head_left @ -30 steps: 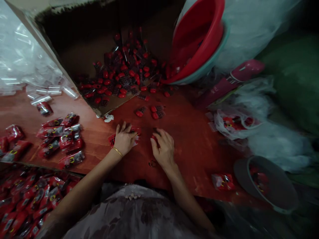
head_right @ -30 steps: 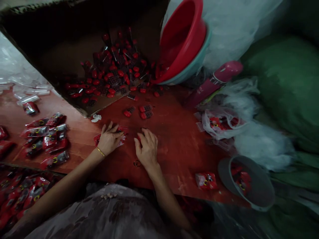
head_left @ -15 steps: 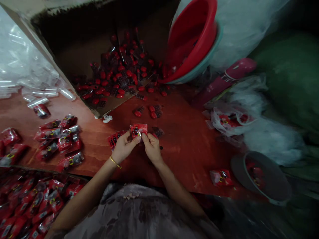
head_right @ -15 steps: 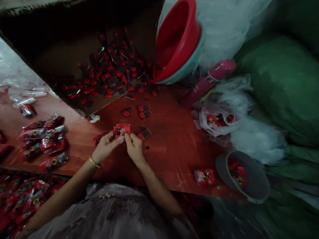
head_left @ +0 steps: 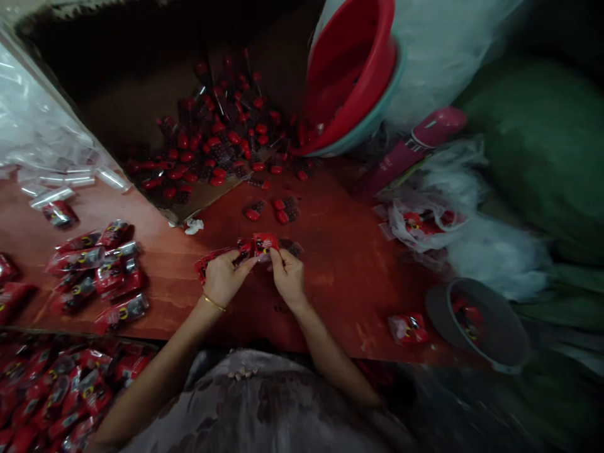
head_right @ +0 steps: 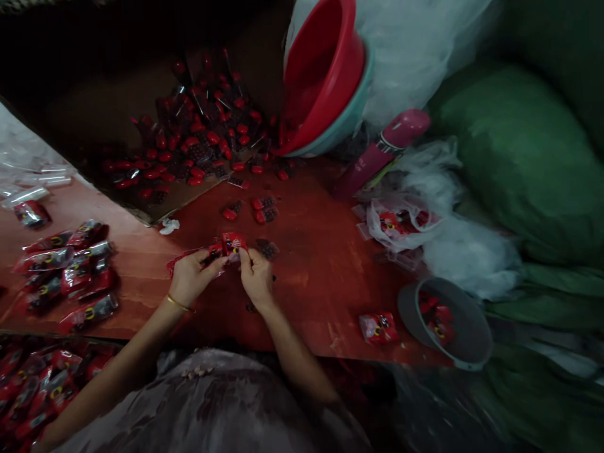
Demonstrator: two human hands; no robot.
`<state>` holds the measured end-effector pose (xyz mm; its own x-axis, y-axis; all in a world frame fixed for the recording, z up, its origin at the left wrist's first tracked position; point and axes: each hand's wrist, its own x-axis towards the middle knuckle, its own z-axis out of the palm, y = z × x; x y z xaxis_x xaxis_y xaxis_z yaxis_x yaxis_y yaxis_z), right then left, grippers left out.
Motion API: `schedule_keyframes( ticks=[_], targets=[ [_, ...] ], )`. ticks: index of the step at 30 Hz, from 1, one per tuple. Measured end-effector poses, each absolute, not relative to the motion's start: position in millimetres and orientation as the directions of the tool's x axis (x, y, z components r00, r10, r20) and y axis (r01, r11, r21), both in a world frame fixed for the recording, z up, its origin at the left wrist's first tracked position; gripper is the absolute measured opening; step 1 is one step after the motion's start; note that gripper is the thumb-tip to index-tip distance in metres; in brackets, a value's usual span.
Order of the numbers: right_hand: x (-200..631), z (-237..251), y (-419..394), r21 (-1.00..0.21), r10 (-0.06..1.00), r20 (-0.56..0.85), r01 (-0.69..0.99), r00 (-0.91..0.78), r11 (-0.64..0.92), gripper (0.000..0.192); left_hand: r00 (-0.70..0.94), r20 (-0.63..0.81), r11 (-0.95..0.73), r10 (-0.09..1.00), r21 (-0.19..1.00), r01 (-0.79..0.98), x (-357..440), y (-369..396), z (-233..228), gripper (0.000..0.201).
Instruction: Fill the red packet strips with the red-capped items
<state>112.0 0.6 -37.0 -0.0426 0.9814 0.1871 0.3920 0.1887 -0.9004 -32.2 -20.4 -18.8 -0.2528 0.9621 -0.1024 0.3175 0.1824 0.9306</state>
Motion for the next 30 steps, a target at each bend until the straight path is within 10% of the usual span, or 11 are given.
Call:
schedule_keyframes(
  ticks=[3,6,15,23,30],
  targets=[
    [112,-38,0,-0.877,0.975,0.218,0.429,-0.049,0.218,0.038,-0.099,0.145,-0.018,0.984,0.643,0.765,-33,-16,-17,0.048],
    [111,-38,-4,-0.852,0.965,0.258,0.461,-0.045,0.249,0.038,-0.012,0.198,-0.1,0.98,0.547,0.831,-33,-16,-15,0.053],
    [102,-31,-12,-0.954,0.98,0.155,0.237,-0.123,0.181,0.024,-0.084,-0.116,0.129,0.99,0.977,0.169,-31,-27,-5,0.038],
    [118,-26,-12,-0.865,0.938,0.264,0.376,-0.224,0.333,0.028,-0.24,-0.32,0.264,0.917,0.935,-0.239,-25,-26,-2,0.032],
    [202,-20,37,-0.462,0.831,0.232,0.694,-0.506,0.552,0.055,-0.247,-0.438,0.34,0.865,0.871,-0.354,-29,-24,-1,0.042]
  ],
)
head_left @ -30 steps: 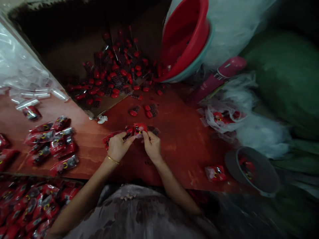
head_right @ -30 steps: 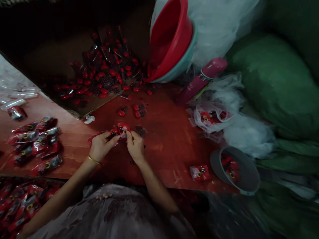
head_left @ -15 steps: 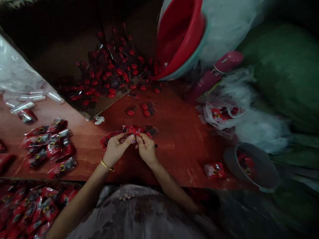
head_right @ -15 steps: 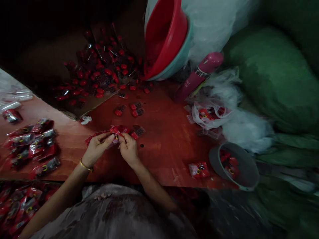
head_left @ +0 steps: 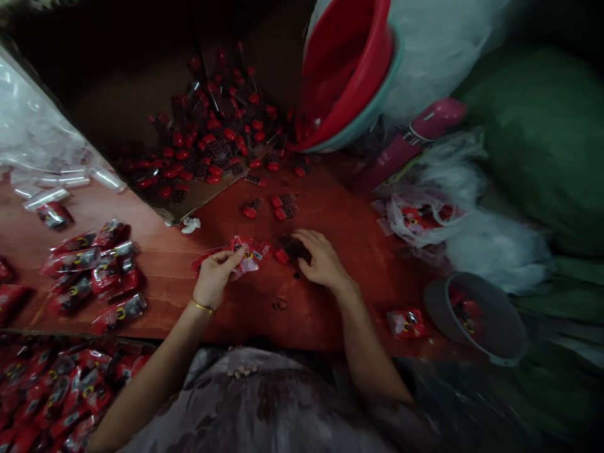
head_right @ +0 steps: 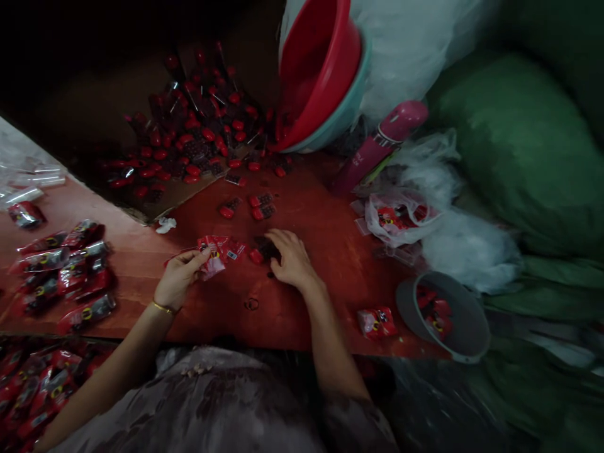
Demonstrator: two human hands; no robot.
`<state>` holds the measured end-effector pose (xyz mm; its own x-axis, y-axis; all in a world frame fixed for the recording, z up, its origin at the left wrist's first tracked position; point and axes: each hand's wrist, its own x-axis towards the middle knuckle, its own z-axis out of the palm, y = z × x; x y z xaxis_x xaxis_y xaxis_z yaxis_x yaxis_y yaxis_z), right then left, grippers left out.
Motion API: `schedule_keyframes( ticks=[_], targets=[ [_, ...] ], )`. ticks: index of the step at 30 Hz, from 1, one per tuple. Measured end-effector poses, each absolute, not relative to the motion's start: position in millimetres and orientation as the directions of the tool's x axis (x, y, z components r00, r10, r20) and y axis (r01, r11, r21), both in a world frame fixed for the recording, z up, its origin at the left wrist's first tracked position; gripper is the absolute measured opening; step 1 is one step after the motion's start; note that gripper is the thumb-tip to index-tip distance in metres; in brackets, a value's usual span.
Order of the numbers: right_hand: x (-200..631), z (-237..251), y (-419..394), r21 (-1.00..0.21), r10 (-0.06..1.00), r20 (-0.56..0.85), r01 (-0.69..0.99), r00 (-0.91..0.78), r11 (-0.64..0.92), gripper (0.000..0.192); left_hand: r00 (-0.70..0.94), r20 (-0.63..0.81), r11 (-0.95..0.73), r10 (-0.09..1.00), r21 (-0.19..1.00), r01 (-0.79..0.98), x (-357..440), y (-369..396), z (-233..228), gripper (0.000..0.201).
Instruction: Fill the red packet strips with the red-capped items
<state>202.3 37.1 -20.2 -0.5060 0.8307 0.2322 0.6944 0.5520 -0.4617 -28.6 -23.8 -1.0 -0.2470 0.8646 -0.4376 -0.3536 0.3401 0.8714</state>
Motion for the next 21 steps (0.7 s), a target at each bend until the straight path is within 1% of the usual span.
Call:
schedule_keyframes(
  ticks=[1,3,5,7,9,11,13,14,15,17,21],
  targets=[
    [207,-23,41,-0.427,0.819,0.185,0.706,-0.544,0.565,0.057,-0.246,-0.442,0.345,0.862,0.869,-0.354,-27,-24,-1,0.042],
    [210,-30,44,-0.381,0.793,0.14,0.706,-0.594,0.596,0.052,-0.246,-0.458,0.357,0.855,0.861,-0.362,-23,-23,-1,0.043],
    [209,-35,42,-0.369,0.78,0.151,0.697,-0.608,0.615,0.039,-0.241,-0.485,0.378,0.841,0.844,-0.38,-22,-23,-1,0.044],
    [209,-37,35,-0.4,0.783,0.187,0.682,-0.593,0.612,0.028,-0.23,-0.508,0.396,0.83,0.827,-0.4,-24,-23,-1,0.045],
    [209,-36,23,-0.491,0.814,0.234,0.658,-0.532,0.571,0.024,-0.219,-0.524,0.405,0.823,0.812,-0.42,-26,-23,0,0.046],
    [208,-33,6,-0.655,0.861,0.217,0.585,-0.46,0.478,0.023,-0.207,-0.54,0.414,0.816,0.796,-0.442,-26,-23,1,0.047],
    [204,-28,-11,-0.839,0.892,0.11,0.441,-0.439,0.32,0.024,-0.187,-0.553,0.426,0.812,0.78,-0.458,-24,-22,2,0.048],
    [200,-26,-19,-0.906,0.891,0.043,0.357,-0.453,0.225,0.024,-0.171,-0.555,0.431,0.814,0.774,-0.464,-22,-22,2,0.047],
    [195,-25,-26,-0.949,0.882,-0.015,0.284,-0.472,0.136,0.024,-0.152,-0.553,0.434,0.819,0.77,-0.468,-20,-22,3,0.046],
    [185,-22,-35,-0.981,0.866,-0.089,0.192,-0.491,0.008,0.024,-0.112,-0.544,0.437,0.831,0.765,-0.473,-15,-23,4,0.045],
    [169,-21,-37,-0.983,0.859,-0.165,0.147,-0.484,-0.106,0.023,-0.099,-0.525,0.425,0.846,0.773,-0.471,-11,-26,5,0.041]
  ],
)
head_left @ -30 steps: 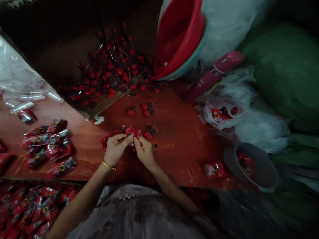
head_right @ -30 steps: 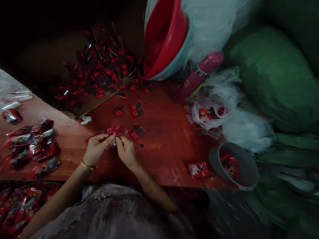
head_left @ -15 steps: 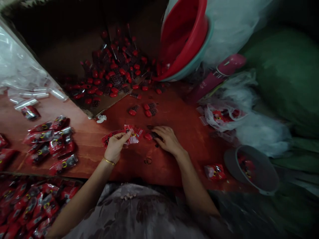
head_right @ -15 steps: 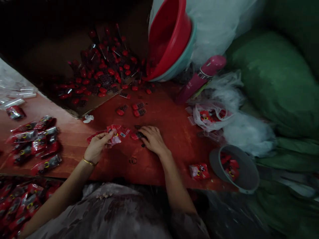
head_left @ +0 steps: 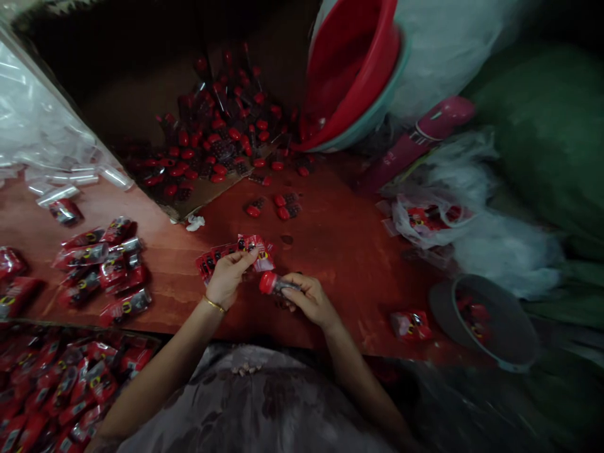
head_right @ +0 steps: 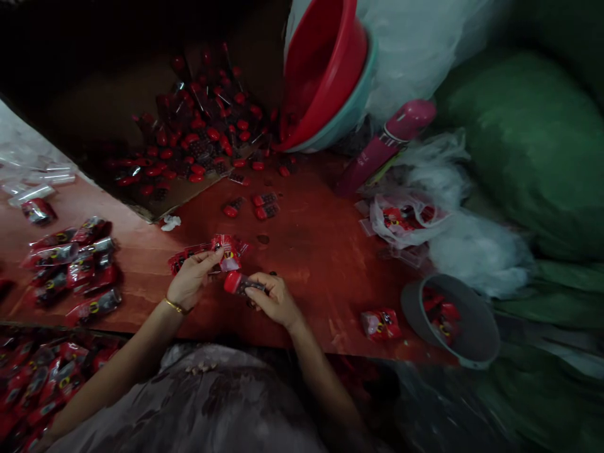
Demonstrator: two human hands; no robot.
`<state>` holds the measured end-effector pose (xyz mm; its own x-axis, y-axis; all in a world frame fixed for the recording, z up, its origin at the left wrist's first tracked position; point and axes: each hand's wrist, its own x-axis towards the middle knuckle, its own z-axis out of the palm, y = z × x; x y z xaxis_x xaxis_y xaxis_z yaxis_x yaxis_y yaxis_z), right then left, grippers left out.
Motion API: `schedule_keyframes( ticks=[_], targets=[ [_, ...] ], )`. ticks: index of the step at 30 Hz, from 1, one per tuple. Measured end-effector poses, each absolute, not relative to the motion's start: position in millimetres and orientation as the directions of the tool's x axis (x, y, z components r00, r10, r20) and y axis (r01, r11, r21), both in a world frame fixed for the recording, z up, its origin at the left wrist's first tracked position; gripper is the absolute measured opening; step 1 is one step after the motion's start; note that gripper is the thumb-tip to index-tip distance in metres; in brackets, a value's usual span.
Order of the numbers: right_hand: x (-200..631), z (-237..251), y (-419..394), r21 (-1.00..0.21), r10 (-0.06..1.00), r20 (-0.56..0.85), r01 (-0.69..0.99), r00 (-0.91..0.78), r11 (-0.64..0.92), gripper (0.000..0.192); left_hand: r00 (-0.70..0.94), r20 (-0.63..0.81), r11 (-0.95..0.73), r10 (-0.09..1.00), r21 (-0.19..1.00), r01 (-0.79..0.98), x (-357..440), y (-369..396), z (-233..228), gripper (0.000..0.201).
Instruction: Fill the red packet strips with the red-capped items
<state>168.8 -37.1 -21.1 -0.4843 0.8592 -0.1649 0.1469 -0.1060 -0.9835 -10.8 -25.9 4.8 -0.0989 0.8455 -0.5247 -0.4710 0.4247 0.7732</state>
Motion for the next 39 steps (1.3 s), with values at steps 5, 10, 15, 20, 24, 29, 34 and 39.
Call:
schedule_keyframes(
  ticks=[5,10,15,20,24,29,34,39],
  targets=[
    [161,-21,-36,-0.979,0.876,-0.202,0.105,-0.438,-0.173,0.024,-0.161,-0.498,0.394,0.852,0.813,-0.429,-15,-29,4,0.042],
    [160,-21,-41,-0.985,0.883,-0.171,0.111,-0.437,-0.135,0.023,-0.172,-0.474,0.375,0.863,0.832,-0.409,-14,-29,4,0.041],
    [160,-19,-43,-0.987,0.883,-0.123,0.146,-0.453,-0.062,0.022,-0.176,-0.501,0.4,0.848,0.821,-0.407,-15,-29,4,0.043],
    [158,-22,-42,-0.981,0.9,-0.095,0.194,-0.425,-0.012,0.017,-0.145,-0.523,0.435,0.84,0.808,-0.397,-18,-29,8,0.046],
    [156,-26,-41,-0.982,0.916,-0.097,0.187,-0.388,-0.024,0.017,-0.105,-0.534,0.462,0.839,0.801,-0.382,-20,-31,8,0.045],
    [155,-28,-43,-0.988,0.923,-0.13,0.13,-0.363,-0.088,0.021,-0.093,-0.501,0.443,0.861,0.826,-0.349,-19,-34,0,0.044],
    [152,-29,-44,-0.984,0.933,-0.177,0.074,-0.314,-0.162,0.026,-0.11,-0.42,0.364,0.901,0.868,-0.337,-14,-37,-10,0.038],
    [145,-32,-44,-0.98,0.946,-0.19,-0.002,-0.262,-0.197,0.027,-0.156,-0.439,0.356,0.885,0.853,-0.381,-9,-39,-13,0.041]
  ],
)
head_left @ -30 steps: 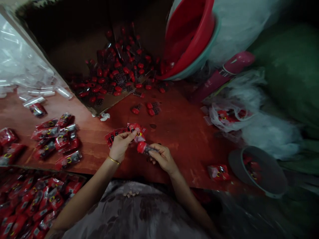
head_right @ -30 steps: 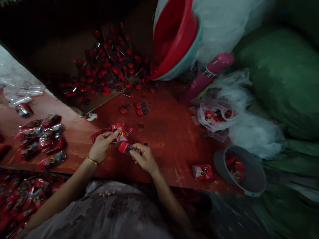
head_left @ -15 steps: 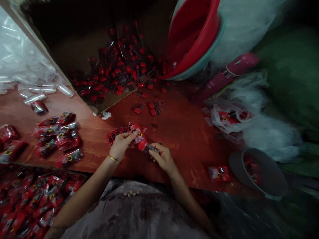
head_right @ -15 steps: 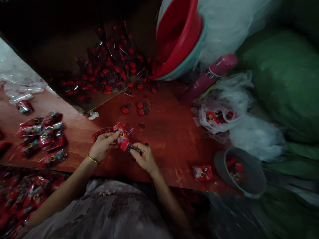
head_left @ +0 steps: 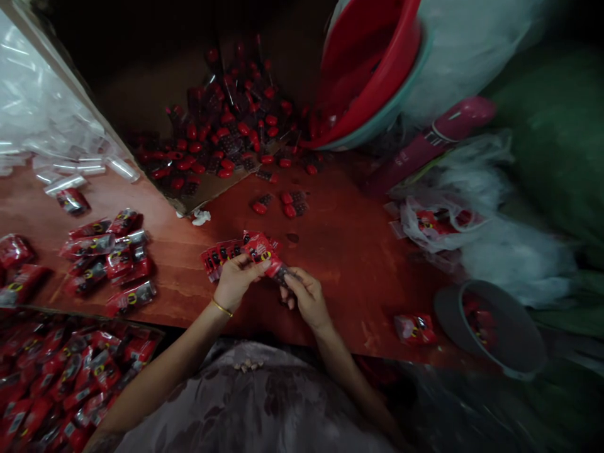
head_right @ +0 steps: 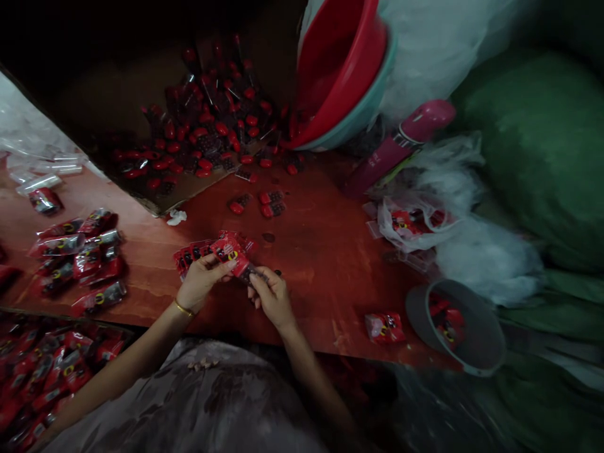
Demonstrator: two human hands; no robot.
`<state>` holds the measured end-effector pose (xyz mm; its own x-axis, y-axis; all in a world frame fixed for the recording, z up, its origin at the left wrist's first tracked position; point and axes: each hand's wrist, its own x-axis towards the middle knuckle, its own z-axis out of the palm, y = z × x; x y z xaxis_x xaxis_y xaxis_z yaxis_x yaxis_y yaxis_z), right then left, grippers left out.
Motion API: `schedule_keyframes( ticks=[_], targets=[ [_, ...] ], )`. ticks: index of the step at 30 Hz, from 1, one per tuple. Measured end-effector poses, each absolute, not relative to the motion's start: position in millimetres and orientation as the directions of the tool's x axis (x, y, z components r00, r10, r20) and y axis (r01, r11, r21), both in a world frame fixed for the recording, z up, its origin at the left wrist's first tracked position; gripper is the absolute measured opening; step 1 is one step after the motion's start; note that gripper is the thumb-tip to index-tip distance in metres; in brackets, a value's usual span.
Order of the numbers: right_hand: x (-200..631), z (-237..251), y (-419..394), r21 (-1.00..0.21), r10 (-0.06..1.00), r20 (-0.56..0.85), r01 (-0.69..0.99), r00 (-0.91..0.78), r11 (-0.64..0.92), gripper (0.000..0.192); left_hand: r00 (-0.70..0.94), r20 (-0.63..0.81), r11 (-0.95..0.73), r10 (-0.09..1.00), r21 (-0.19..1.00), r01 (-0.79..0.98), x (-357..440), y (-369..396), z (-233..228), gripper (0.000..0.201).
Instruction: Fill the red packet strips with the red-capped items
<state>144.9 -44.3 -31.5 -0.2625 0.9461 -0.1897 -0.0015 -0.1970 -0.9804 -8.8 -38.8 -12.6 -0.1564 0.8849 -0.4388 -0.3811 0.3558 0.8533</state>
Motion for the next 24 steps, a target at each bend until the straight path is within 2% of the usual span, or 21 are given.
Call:
schedule_keyframes(
  ticks=[8,14,24],
  targets=[
    [137,-36,-45,-0.966,0.949,-0.226,-0.073,-0.22,-0.247,0.028,-0.113,-0.52,0.426,0.847,0.79,-0.441,-6,-34,-11,0.044],
    [137,-38,-45,-0.961,0.955,-0.235,-0.106,-0.183,-0.256,0.028,-0.011,-0.573,0.459,0.819,0.667,-0.587,-2,-36,-9,0.042],
    [133,-33,-44,-0.916,0.927,-0.312,-0.194,-0.208,-0.352,0.029,-0.128,-0.441,0.347,0.888,0.827,-0.443,-3,-36,-10,0.038]
  ],
)
